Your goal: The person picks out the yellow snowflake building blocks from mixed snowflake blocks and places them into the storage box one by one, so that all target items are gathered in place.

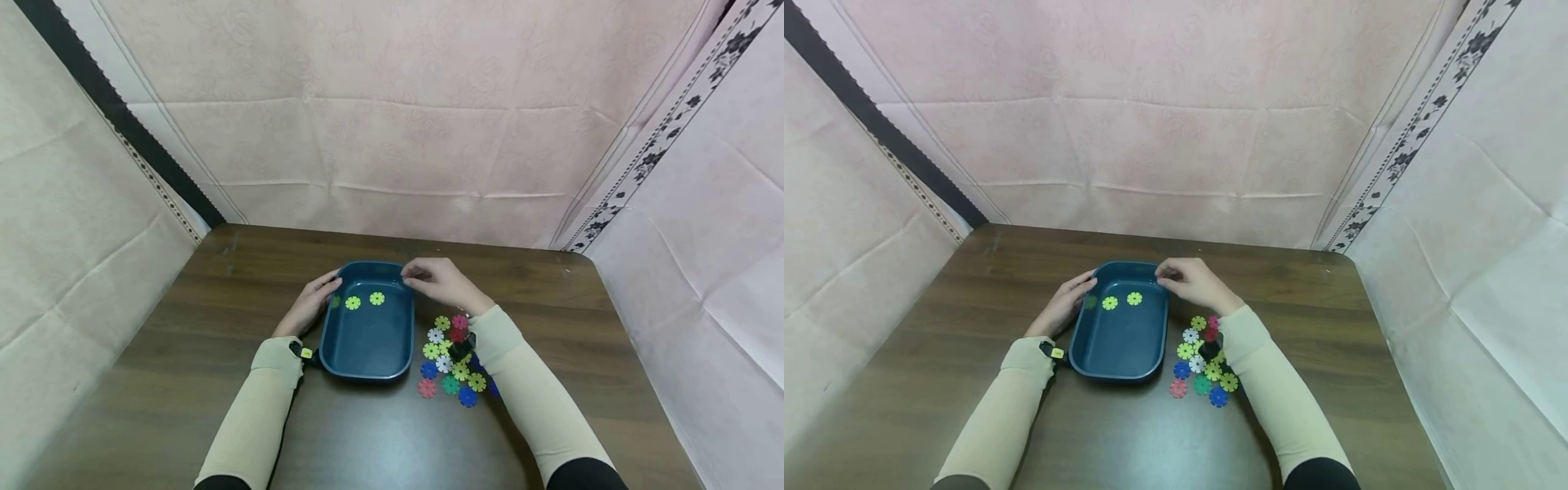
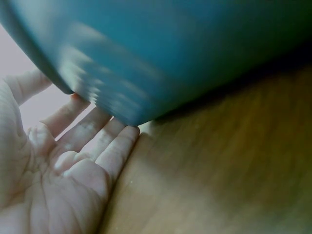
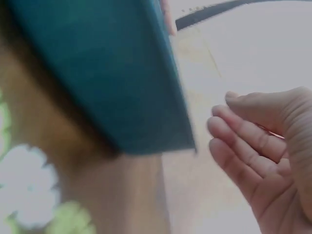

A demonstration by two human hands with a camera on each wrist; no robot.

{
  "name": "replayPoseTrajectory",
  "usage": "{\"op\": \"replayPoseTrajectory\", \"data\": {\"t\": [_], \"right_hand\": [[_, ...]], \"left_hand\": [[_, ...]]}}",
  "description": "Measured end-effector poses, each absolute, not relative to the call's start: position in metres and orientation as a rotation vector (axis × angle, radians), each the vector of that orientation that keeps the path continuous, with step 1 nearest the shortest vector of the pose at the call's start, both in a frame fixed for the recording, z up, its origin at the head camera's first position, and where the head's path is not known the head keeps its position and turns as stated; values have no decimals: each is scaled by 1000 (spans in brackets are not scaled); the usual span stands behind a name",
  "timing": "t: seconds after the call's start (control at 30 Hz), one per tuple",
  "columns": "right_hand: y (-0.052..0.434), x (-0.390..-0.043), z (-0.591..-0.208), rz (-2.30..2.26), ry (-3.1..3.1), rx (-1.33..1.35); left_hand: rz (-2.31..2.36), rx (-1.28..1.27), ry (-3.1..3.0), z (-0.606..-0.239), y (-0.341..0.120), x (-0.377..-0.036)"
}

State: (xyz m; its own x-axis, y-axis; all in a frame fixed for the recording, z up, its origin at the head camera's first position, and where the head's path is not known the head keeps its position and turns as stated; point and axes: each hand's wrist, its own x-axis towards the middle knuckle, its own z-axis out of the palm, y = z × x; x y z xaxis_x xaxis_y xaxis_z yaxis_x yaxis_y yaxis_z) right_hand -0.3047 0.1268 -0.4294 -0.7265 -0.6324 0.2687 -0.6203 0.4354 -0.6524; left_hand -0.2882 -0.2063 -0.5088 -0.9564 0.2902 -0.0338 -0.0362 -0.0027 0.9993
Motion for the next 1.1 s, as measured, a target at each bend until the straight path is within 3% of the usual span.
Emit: {"op": "replayPoseTrajectory", "data": {"t": [0.23,0.63,1.1], "right_hand": [[170,-281,-468,-1225,2702,-1008],[207,-277,-512,-1151,2741,-1085],[208,-277,-520,-1119,2735,-1085]], "left_hand": [[2035,249,2056,-508,-205,-289],[2045,224,2059,-508,-207,-288],[2052,237,2055,-508,-206,-289]]}}
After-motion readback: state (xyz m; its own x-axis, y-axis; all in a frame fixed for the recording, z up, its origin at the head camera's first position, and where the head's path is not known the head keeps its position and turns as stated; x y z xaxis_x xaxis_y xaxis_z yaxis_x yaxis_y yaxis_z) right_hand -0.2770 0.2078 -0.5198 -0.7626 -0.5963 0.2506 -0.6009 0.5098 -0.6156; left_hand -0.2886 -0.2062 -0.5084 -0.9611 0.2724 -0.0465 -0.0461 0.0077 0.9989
